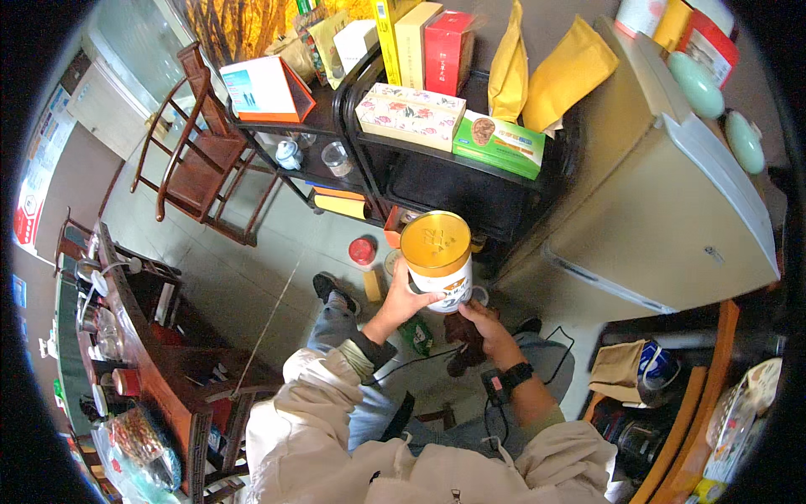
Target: The person kneels and wipes a black plastic tray with a brown cloth, then places it on a shelf. They then wipe the lid and body of a cylindrical container and place it on the shelf, followed by wiping and placing a second cylindrical container.
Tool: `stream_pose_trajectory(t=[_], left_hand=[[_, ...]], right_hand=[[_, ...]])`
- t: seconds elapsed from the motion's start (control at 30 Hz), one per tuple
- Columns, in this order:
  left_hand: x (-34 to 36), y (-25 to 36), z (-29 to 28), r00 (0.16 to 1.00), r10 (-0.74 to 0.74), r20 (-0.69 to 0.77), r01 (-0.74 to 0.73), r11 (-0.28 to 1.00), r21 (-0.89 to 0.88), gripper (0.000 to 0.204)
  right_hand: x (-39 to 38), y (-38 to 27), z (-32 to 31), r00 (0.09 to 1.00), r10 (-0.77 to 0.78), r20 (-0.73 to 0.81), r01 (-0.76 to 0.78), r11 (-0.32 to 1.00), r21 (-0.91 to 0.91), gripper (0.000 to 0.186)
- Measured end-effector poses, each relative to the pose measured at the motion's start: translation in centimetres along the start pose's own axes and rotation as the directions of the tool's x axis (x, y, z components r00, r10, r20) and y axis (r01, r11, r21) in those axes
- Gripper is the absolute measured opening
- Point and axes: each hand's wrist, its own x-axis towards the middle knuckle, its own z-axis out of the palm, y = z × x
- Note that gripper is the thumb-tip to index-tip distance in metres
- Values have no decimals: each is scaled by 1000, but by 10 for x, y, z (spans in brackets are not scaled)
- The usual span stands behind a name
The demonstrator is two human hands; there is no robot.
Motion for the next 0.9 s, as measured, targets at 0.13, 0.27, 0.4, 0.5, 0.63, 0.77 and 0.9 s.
stream_pose_trajectory(t=[0.13,0.27,0.4,0.5,0.63,0.77,0.9], left_hand=[[31,-31,-1,999,42,29,-46,987,151,97],[67,-48,11,998,0,69,-1,1000,11,109],[97,-51,29,996,-72,-46,74,997,34,110],[120,-48,36,998,36,-57,-23,978,207,106],[141,-44,44,990,123,-67,-101,958,268,101],[154,-49,49,980,188,-72,-159,943,291,103],[171,-63,58,976,207,-62,-178,932,315,105]], right_hand=[[39,-5,-12,983,17,-182,-25,999,-42,52],[64,-22,-18,971,55,-234,-60,998,-15,49],[72,-52,-10,973,17,-230,-8,999,37,45],[74,-71,-4,977,-4,-213,27,994,104,42],[87,-86,-8,971,172,-168,-120,953,280,37],[91,-82,-25,982,108,-156,-59,956,288,32],[78,-62,-41,981,103,-165,-46,947,318,35]])
